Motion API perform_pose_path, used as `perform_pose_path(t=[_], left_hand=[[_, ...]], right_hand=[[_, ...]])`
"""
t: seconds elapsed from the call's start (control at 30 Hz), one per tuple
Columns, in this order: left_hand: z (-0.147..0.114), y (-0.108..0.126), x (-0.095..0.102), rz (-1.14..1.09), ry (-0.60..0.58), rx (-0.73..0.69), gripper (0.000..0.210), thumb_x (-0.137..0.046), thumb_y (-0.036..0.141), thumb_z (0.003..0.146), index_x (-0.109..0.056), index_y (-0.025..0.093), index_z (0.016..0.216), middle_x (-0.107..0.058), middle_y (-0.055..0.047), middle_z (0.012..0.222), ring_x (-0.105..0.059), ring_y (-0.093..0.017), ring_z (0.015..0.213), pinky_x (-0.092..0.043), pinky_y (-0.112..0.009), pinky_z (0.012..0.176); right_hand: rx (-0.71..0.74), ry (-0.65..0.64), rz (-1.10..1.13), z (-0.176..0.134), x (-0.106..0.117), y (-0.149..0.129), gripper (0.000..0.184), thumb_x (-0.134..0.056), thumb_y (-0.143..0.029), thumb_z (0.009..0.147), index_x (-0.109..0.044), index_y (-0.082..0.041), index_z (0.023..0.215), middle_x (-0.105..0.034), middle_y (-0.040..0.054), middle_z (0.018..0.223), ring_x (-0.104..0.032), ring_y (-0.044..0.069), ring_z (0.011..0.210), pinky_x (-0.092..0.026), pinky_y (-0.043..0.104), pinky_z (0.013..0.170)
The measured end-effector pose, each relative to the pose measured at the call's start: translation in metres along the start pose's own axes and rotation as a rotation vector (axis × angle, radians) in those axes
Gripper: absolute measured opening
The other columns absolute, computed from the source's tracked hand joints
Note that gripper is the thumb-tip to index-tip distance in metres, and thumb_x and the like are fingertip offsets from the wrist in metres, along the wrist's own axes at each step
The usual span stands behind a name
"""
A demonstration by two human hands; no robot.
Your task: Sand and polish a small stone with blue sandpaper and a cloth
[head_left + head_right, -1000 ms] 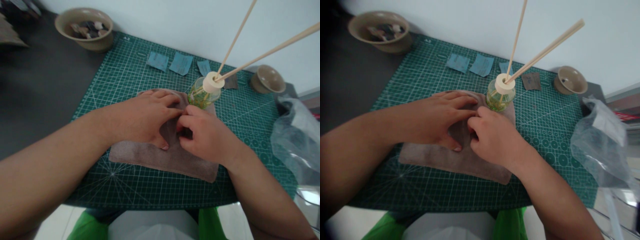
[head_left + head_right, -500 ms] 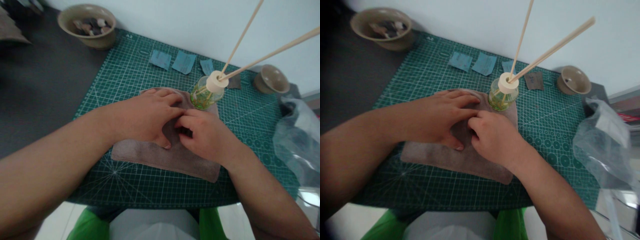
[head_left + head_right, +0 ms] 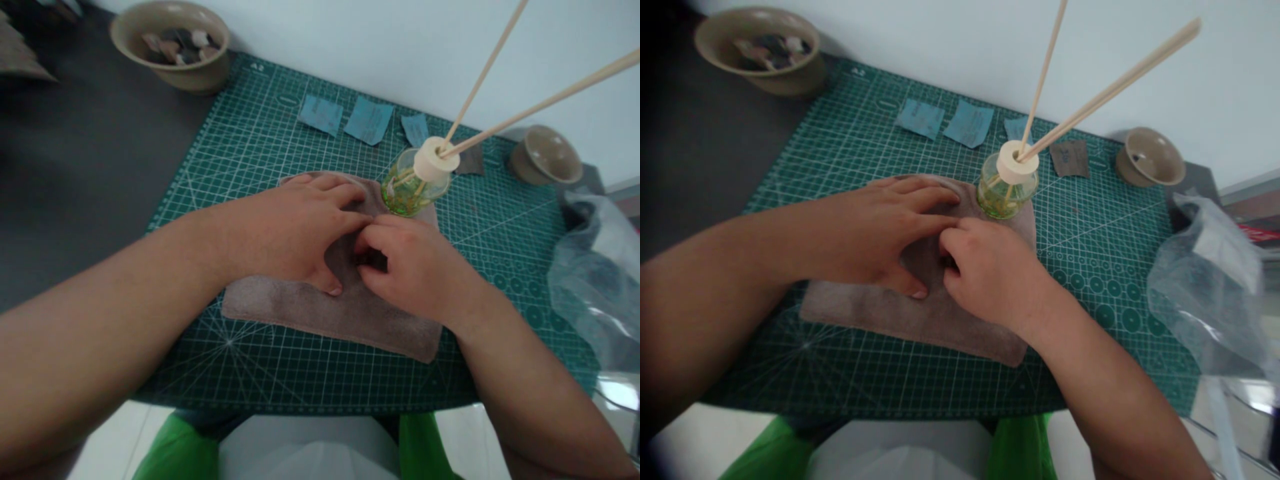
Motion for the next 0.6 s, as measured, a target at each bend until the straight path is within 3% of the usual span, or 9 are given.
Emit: perform_pose_path(t=[0.37,0.6], left_hand=[[0.0001,0.0011,0.0013,0.019,-0.001,-0.006,0.086,-0.085,0.061,0.071,-0.058,0.028,0.145,-0.042,-0.011,0.168,-0.034,-0.040,0.155,-0.031,-0.053,0.129],[0.0010,-0.0012,-0.0009,-0.005,0.012,-0.027,0.087,-0.084,0.064,0.070,-0.059,0.030,0.146,-0.041,-0.010,0.168,-0.034,-0.043,0.155,-0.031,-0.056,0.127]], right_hand=[[-0.005,0.092,0.018,-0.0007,-0.0025,-0.0010,0.012,-0.058,-0.016,0.084,-0.070,-0.014,0.088,-0.070,0.0083,0.090,-0.064,0.022,0.084,-0.044,0.033,0.076],[-0.009,0.176,0.022,-0.0020,0.0000,0.0005,0.010,-0.062,-0.017,0.083,-0.070,-0.014,0.088,-0.069,0.0043,0.078,-0.057,0.017,0.068,-0.039,0.031,0.068]])
Point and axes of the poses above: each hand's wrist, its own z-axis towards the middle knuckle, its own x-axis out of the back of the hand, y = z × x, the point moved 3 cm from there along z, towards the middle knuckle
